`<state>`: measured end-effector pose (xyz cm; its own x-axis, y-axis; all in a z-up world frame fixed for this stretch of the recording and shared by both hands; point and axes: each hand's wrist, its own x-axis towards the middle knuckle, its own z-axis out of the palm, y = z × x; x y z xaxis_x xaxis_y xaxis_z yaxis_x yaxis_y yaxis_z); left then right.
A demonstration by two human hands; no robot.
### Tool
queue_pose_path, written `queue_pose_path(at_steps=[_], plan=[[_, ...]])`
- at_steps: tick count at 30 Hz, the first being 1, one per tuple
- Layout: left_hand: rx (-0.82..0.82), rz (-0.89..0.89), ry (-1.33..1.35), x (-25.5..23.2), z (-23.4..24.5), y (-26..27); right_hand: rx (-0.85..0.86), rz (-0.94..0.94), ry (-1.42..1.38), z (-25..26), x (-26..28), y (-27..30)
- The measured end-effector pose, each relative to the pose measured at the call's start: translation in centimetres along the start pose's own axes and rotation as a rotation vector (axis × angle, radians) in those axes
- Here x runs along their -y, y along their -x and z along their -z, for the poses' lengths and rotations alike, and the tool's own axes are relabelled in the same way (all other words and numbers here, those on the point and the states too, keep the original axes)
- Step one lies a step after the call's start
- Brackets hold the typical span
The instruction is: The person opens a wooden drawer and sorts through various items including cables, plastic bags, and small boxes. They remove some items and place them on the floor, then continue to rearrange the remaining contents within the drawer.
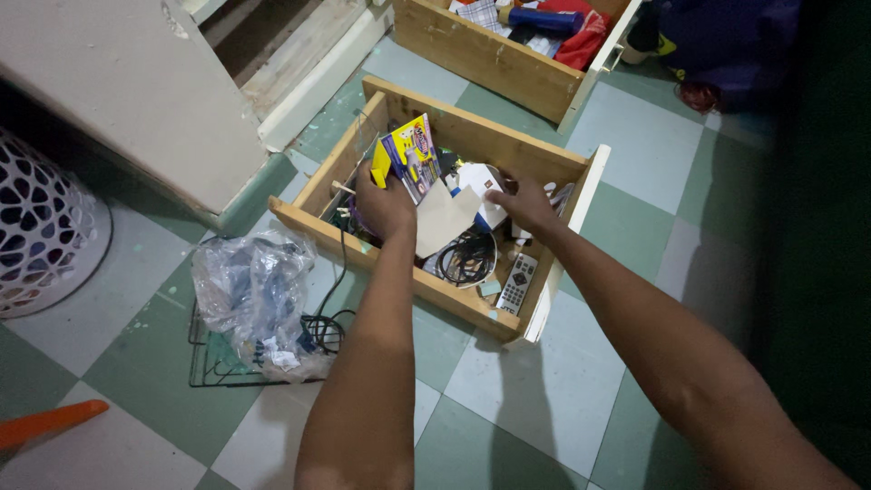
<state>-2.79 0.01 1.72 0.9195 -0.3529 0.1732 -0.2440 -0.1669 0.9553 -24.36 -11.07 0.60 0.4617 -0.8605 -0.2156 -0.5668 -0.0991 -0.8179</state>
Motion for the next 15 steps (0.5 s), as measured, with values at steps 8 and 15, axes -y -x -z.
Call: queue_pose_path(at_steps=[8, 15], plan=[[0.320, 0.108, 0.027, 0.8, -1.1, 0.9, 0.060, 0.295, 0.343, -0.7, -1.6, -0.5], [0.448, -0.019, 0.101, -1.9, -0.3, 2.0, -0.117, 0.142, 0.180, -1.0, -1.3, -0.4]])
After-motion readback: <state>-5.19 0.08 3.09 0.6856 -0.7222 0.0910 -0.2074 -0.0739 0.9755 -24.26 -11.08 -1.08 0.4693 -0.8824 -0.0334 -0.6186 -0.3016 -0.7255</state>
